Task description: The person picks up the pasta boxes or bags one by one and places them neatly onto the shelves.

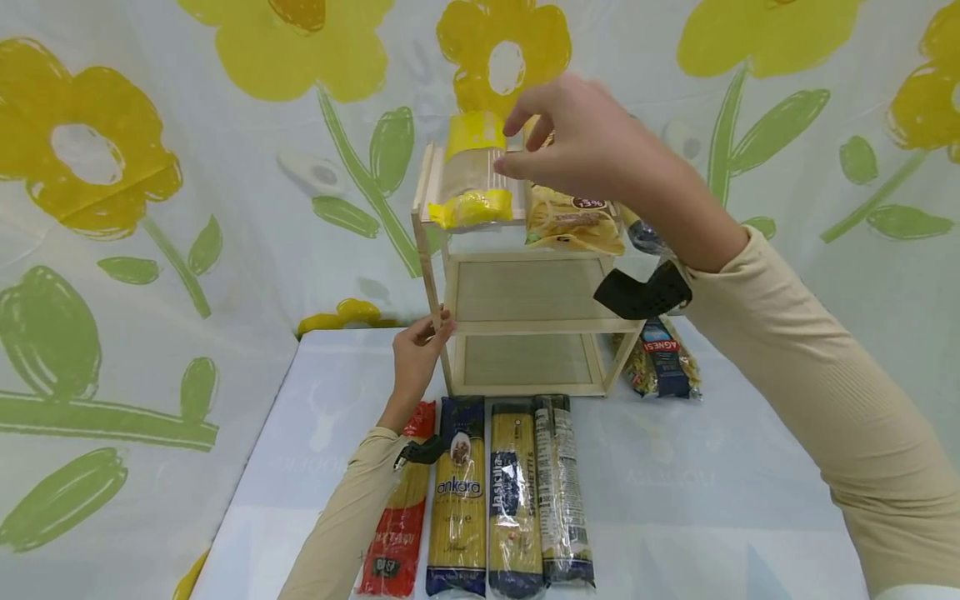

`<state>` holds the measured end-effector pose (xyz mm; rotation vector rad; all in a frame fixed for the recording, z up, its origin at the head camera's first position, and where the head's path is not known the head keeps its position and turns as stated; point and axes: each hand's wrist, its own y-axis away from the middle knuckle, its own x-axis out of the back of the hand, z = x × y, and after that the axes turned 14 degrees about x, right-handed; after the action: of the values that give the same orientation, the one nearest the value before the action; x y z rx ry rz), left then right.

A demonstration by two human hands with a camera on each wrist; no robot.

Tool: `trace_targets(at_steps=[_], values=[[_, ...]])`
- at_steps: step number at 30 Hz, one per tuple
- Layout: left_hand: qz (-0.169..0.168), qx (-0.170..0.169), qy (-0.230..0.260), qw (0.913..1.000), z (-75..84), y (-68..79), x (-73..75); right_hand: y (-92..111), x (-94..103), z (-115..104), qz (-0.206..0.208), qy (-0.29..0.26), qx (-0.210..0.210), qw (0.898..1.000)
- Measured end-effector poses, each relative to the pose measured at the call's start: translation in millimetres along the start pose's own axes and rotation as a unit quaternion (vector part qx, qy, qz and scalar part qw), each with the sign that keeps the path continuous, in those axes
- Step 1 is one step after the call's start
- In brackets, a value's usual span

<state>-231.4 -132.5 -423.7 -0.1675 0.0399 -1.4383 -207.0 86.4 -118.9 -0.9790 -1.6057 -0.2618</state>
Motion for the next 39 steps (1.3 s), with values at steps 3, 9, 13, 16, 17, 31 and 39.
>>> trace_targets(at_steps=[3,9,13,16,17,31,39], values=[[0.001,0.000,-0.005,1.0000,0.1,-0.5,1.2,15,-0.3,-3,0.009,-0.010,0.018,1.000],[0.005,0.003,-0.014,0.9999,-0.5,-0.1,3.2,41,-9.1,2,0.041,0.009,0.063,0.997],[0.008,0.005,-0.017,0.9998,-1.1,0.2,3.4,59,-17.8,4,0.060,0.024,0.088,0.994],[0.008,0.004,-0.018,0.9998,-1.4,0.1,3.0,77,-22.3,-2,0.072,0.008,0.094,0.993],[0.008,0.004,-0.019,0.9998,-1.2,0.1,2.9,83,-23.7,-4,0.073,0.000,0.097,0.993],[0.016,0.017,-0.010,0.9997,-6.9,-3.3,2.5,147,-65.8,-1,0.062,-0.015,0.030,0.997],[0.012,0.026,-0.013,0.9995,2.6,1.5,2.3,173,-105.1,10,0.036,-0.050,-0.023,0.998]])
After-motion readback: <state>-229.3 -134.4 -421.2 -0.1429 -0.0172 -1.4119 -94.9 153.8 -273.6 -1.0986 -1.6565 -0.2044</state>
